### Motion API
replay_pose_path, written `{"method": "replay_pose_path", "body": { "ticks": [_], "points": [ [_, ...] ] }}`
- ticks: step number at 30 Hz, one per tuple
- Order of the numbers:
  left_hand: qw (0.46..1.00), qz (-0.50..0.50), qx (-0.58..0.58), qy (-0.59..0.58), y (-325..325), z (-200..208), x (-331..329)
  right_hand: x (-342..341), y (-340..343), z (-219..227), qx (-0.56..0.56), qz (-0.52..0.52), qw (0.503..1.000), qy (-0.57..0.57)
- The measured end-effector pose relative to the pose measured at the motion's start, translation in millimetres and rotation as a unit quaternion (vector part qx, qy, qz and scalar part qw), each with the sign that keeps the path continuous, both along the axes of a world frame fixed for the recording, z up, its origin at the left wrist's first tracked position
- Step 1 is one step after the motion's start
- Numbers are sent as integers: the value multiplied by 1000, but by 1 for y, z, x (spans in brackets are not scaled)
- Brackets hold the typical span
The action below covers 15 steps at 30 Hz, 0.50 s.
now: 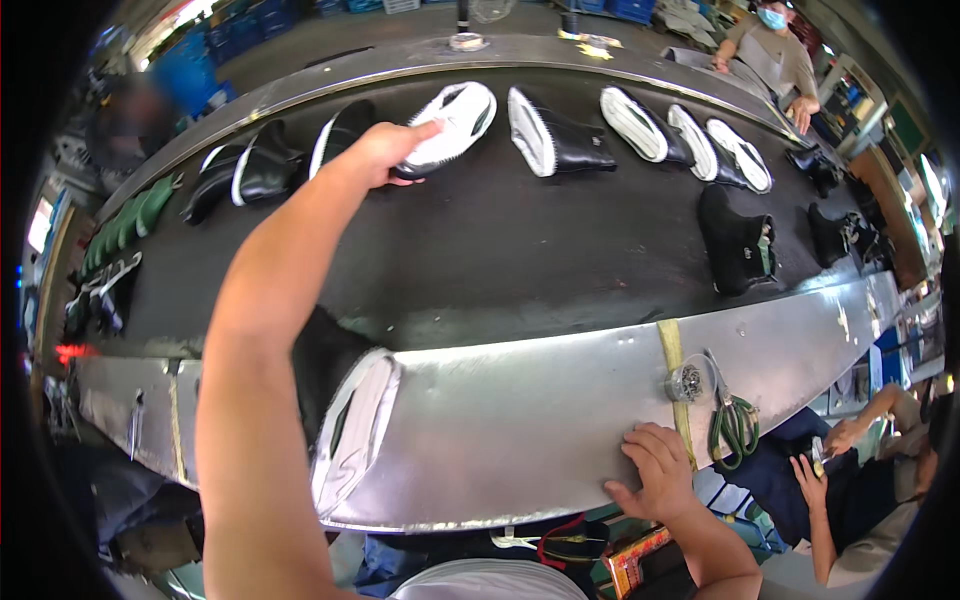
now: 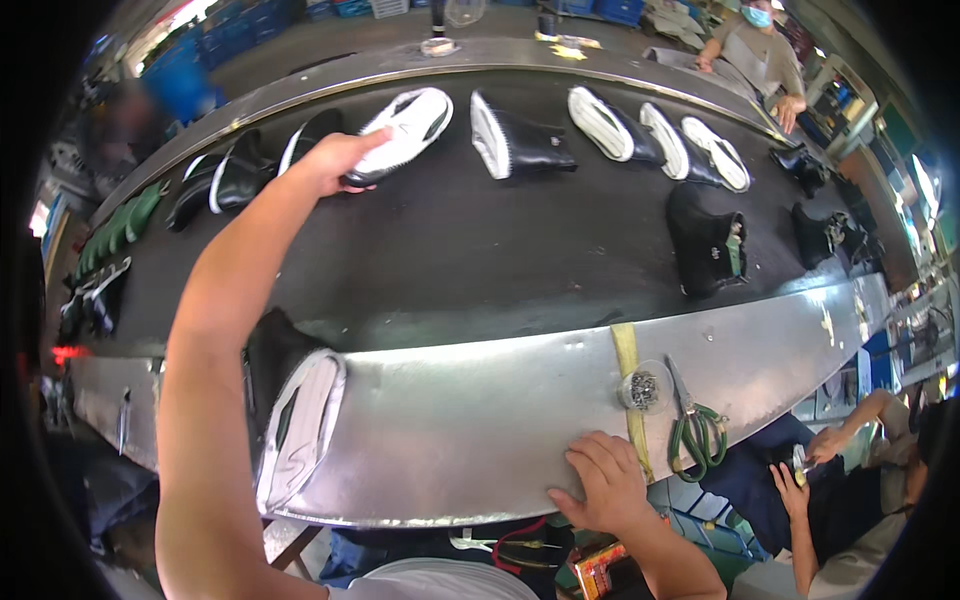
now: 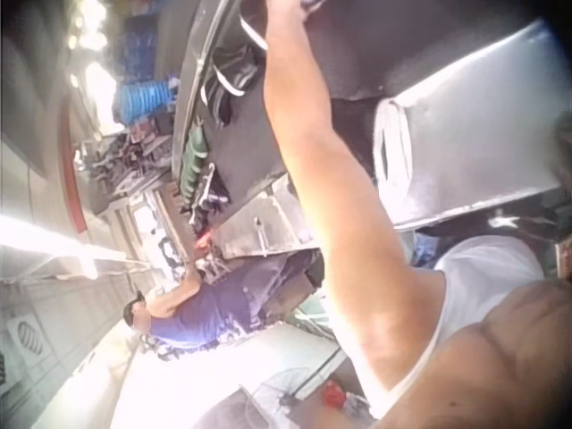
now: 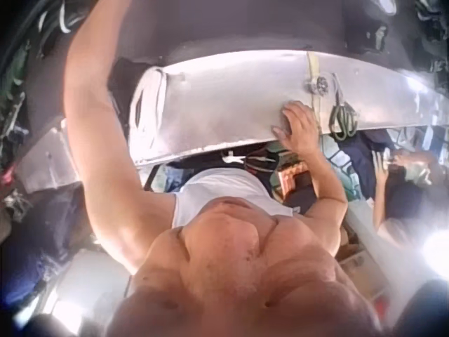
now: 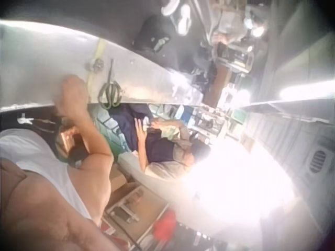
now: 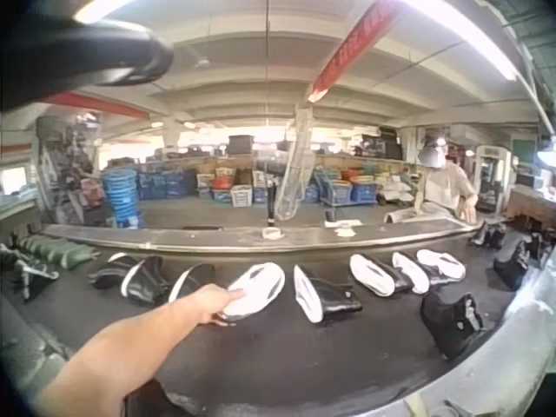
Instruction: Trimming excess material from shoe components and organizing items on a conveyor belt.
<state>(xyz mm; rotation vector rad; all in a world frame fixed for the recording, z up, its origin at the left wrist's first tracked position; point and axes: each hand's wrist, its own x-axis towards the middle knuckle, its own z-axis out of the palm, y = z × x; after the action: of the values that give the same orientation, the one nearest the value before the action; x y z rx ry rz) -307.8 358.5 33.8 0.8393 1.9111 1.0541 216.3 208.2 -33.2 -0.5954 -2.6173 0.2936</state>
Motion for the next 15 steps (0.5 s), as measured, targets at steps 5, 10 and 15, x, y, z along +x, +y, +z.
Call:
{"method": "replay_pose_path", "body": {
  "ticks": [5, 10, 15],
  "points": [
    [992, 34, 114, -37, -205, 53, -19, 1, -2, -4, 5, -9, 1000, 23],
    [922, 212, 48, 320, -436, 49, -43, -6, -5, -1, 22, -1, 999, 41],
    [845, 293, -202, 400, -553, 11, -55, -10, -7, 1, 30, -5, 999, 39]
  ]
}}
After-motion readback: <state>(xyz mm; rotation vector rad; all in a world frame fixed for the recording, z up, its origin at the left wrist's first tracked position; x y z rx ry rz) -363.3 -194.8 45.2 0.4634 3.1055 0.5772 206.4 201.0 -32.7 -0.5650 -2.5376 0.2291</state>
